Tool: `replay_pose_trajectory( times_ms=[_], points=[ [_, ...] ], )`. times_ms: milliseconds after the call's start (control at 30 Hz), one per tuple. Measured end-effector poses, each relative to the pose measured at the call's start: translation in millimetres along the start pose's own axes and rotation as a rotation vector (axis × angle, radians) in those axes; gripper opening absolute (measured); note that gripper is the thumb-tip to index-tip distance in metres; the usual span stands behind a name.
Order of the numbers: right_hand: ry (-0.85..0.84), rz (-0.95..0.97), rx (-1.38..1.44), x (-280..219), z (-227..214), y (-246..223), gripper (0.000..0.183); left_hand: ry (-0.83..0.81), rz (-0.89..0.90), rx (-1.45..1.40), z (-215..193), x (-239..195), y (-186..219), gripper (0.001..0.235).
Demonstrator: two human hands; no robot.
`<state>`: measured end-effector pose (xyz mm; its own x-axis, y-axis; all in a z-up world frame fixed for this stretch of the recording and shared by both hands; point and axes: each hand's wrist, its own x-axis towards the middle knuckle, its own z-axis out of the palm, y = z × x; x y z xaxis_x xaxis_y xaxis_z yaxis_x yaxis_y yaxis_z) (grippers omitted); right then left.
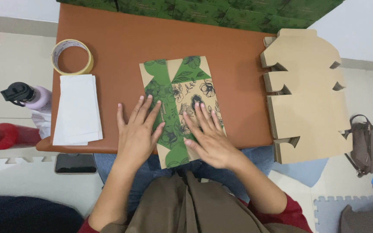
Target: Folding cardboard templates into small boxes and stacking them
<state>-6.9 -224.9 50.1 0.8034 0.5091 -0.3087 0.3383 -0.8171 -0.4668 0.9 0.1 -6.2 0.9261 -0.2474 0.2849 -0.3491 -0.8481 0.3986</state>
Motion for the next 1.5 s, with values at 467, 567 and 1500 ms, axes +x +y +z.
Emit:
replay_pose_trajectory(
  times_ms=[467,567,1500],
  points=[
    [0.111,0.091,-0.172,64,-40,13,0.108,0.072,0.05,0.074,8,-3,-9,0.047],
    [0.057,-0.006,-0.279,30,-20,-3,0.115,0.074,0.039,0.063,11,-4,-11,0.048],
    [0.636,0.063,-0.471,55,-114,100,0.053,0.082,0.191,0.174,-2,32,34,0.078]
  ],
)
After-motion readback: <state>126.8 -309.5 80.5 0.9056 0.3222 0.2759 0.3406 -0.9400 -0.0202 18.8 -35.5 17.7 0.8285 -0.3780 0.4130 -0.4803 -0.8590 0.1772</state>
